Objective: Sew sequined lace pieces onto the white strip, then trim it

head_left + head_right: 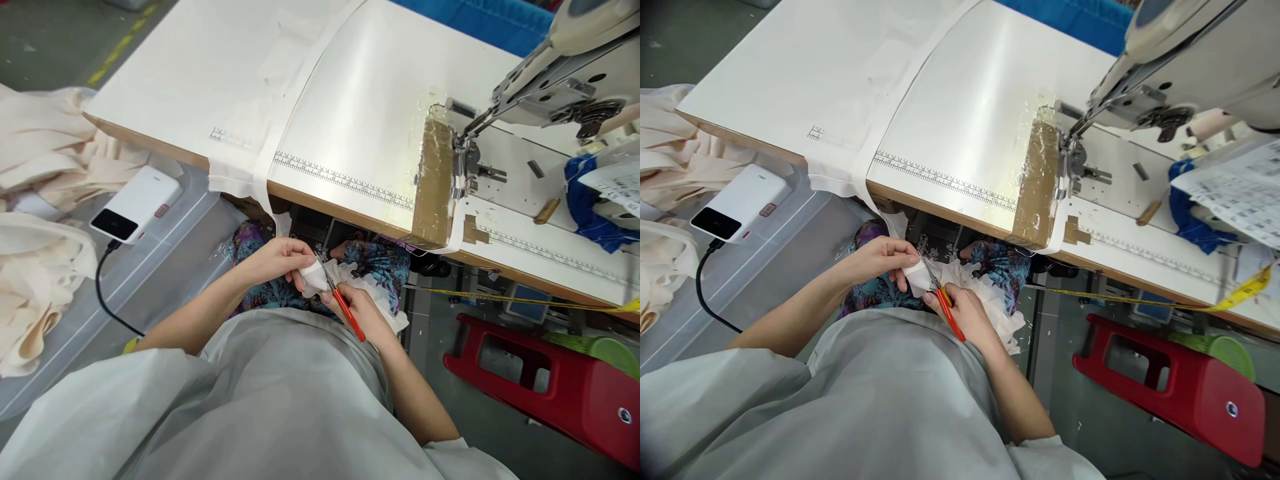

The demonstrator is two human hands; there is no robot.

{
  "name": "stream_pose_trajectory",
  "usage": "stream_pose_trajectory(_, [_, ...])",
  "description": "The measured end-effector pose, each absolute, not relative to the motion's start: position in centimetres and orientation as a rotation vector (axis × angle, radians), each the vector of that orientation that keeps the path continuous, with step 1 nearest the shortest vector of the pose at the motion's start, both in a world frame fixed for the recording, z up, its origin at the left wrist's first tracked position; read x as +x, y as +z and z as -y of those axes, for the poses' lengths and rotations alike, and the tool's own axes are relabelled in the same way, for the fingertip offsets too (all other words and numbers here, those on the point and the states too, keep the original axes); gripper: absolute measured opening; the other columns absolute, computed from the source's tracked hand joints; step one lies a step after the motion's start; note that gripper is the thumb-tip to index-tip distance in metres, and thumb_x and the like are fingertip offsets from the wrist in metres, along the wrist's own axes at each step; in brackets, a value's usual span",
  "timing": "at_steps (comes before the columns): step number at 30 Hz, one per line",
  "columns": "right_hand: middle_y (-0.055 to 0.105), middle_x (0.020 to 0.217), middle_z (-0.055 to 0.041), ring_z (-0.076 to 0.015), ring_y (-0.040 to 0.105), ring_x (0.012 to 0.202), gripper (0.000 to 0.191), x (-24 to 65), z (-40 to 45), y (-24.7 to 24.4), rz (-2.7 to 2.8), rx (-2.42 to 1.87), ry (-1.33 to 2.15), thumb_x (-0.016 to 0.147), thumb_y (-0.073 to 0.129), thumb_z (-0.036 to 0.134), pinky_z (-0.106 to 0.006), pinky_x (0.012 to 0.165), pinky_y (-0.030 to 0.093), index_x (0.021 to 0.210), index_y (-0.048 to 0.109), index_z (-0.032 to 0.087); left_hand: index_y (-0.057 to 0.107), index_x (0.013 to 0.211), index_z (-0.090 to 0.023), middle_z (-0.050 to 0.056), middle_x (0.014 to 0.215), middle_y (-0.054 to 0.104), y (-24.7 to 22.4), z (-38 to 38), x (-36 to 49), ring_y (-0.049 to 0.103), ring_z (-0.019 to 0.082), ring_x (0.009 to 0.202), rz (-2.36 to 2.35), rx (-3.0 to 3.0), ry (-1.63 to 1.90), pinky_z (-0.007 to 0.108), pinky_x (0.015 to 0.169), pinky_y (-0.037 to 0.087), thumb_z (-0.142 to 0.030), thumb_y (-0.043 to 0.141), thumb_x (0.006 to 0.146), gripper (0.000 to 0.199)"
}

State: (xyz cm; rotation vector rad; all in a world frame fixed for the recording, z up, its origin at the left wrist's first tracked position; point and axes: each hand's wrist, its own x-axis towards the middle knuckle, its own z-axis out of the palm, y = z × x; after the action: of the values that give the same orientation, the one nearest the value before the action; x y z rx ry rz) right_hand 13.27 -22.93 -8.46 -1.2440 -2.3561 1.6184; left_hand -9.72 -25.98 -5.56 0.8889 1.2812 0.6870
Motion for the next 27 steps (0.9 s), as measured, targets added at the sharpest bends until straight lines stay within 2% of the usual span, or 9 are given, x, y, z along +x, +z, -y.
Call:
stream_pose_trajectory(8, [0.037, 0.057, 0.0053, -0.0125, 0.032, 0.054, 0.049, 13.2, 23.0, -8.2, 2.403, -1.28, 1.545, 0.088, 0.053, 0.062, -0.026, 0.05, 0.023, 0.064, 0.034, 0.024, 0.066, 0.084, -0.014, 0.002, 0.055, 0.068, -6.0, 25.8, -9.8, 0.065, 0.014, 0.052, -1.26, 0.911, 0.699, 0.02, 0.049, 0.041, -0.043, 0.063, 0.084, 0.029])
stream_pose_trajectory(18, [0.032, 0.053, 0.006, -0.0111, 0.028, 0.053, 0.054, 13.7, 22.9, -8.5, 2.289, -1.329, 1.547, 0.081, 0.063, 0.062, -0.026, 0.048, 0.022, 0.057, 0.034, 0.023, 0.067, 0.085, -0.014, 0.003, 0.056, 0.069, -5.9, 26.0, -9.7, 0.065, 0.014, 0.054, -1.264, 0.927, 0.687, 0.02, 0.051, 0.043, -0.045, 0.063, 0.085, 0.032])
stream_pose_trajectory(21, [0.041, 0.056, 0.0048, -0.0123, 0.038, 0.055, 0.047, 13.8, 22.3, -8.4, 2.193, -1.287, 1.619, 0.082, 0.062, 0.061, -0.025, 0.05, 0.03, 0.062, 0.043, 0.022, 0.067, 0.088, -0.013, 0.004, 0.058, 0.07, -5.6, 26.0, -9.6, 0.066, 0.014, 0.056, -1.29, 0.95, 0.674, 0.02, 0.053, 0.045, -0.046, 0.062, 0.086, 0.034])
stream_pose_trajectory(24, [0.057, 0.072, 0.0005, -0.0158, 0.053, 0.065, 0.04, 13.2, 21.6, -8.2, 2.083, -1.191, 1.71, 0.083, 0.058, 0.06, -0.027, 0.06, 0.043, 0.082, 0.056, 0.021, 0.065, 0.09, -0.013, 0.004, 0.059, 0.07, -5.8, 25.9, -9.2, 0.067, 0.015, 0.058, -1.271, 0.966, 0.666, 0.021, 0.054, 0.045, -0.047, 0.061, 0.087, 0.034])
stream_pose_trajectory(27, [0.061, 0.078, -0.0011, -0.0169, 0.057, 0.069, 0.039, 11.9, 21.3, -8.1, 1.992, -1.155, 1.707, 0.081, 0.06, 0.057, -0.029, 0.064, 0.048, 0.091, 0.058, 0.02, 0.06, 0.092, -0.015, 0.003, 0.062, 0.071, -6.1, 25.9, -8.2, 0.069, 0.016, 0.061, -1.239, 0.989, 0.675, 0.021, 0.054, 0.045, -0.046, 0.058, 0.088, 0.031])
